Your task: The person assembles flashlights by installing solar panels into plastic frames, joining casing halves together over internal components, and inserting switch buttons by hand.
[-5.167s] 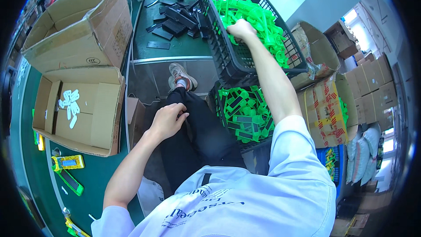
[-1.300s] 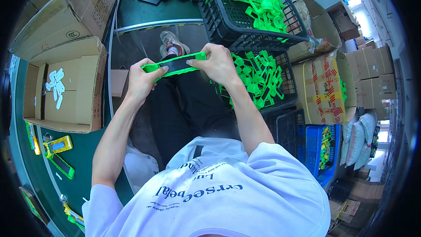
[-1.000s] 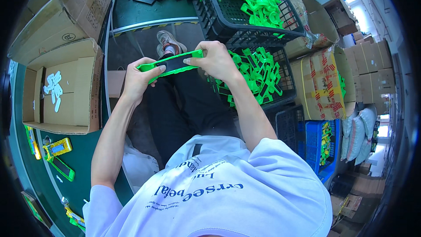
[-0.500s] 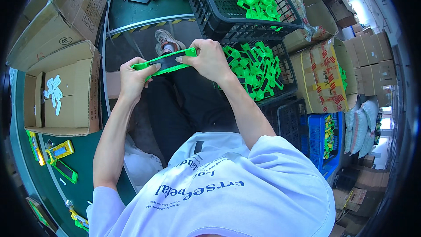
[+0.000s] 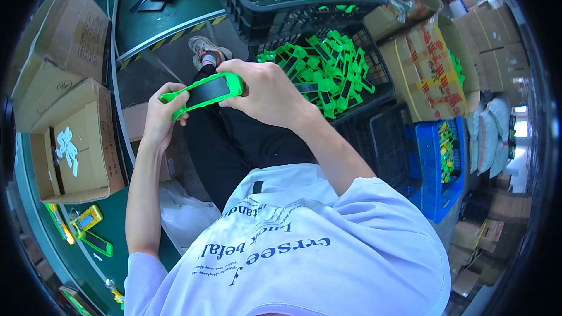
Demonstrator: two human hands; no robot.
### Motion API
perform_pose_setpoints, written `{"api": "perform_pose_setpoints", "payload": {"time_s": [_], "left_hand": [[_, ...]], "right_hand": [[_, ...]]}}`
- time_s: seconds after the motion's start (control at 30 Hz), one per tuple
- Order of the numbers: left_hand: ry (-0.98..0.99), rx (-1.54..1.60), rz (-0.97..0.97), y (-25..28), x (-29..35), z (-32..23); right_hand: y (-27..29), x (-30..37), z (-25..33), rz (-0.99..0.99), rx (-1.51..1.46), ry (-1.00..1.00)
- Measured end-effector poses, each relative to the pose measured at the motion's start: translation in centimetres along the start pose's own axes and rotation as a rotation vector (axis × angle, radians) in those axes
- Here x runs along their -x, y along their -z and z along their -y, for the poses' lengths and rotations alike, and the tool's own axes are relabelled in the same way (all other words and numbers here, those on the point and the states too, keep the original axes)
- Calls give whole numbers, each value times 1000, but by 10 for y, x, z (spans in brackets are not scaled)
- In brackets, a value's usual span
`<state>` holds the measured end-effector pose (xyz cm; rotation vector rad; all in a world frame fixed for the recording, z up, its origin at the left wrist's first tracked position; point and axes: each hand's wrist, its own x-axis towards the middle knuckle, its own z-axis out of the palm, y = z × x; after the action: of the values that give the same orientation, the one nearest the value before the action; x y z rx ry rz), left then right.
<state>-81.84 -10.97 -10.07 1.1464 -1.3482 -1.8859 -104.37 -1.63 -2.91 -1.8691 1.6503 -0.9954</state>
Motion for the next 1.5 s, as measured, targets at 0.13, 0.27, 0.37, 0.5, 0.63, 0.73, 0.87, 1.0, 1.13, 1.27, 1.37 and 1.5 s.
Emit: {"api": "perform_pose_setpoints", "payload": {"time_s": [0.13, 0.27, 0.37, 0.5, 0.63, 0.73, 0.87, 1.0, 1.13, 1.27, 1.37, 1.5], "left_hand": [[-90, -69, -5, 5, 1, -1], [-20, -214, -100, 8, 3, 2], [-162, -245, -70, 3, 33, 10], [-97, 13, 229, 11, 130, -40], [-300, -235, -315, 106, 219, -87], [-165, -874, -1222, 255, 274, -81], [176, -1288, -1336, 403, 353, -36], [383, -1169, -1221, 457, 355, -1], [360, -1049, -1236, 475, 356, 21], [495, -1040, -1281, 473, 362, 29], [521, -1052, -1342, 469, 385, 30], [470, -920, -1357, 448, 415, 9]], "right_hand": [[49, 31, -22, -98, 223, -163], [91, 113, -105, -78, 598, -653], [74, 136, -109, 93, 460, -754], [-9, 99, -56, 413, 331, -442], [-65, 78, -22, 604, 155, -96], [-82, 75, -8, 719, 127, -31], [-81, 84, -19, 669, 178, -54], [-72, 102, -49, 540, 239, -187], [-71, 112, -54, 467, 171, -320], [-79, 112, -48, 421, 179, -312], [-82, 105, -45, 443, 208, -254], [-85, 90, -38, 496, 187, -215]]}}
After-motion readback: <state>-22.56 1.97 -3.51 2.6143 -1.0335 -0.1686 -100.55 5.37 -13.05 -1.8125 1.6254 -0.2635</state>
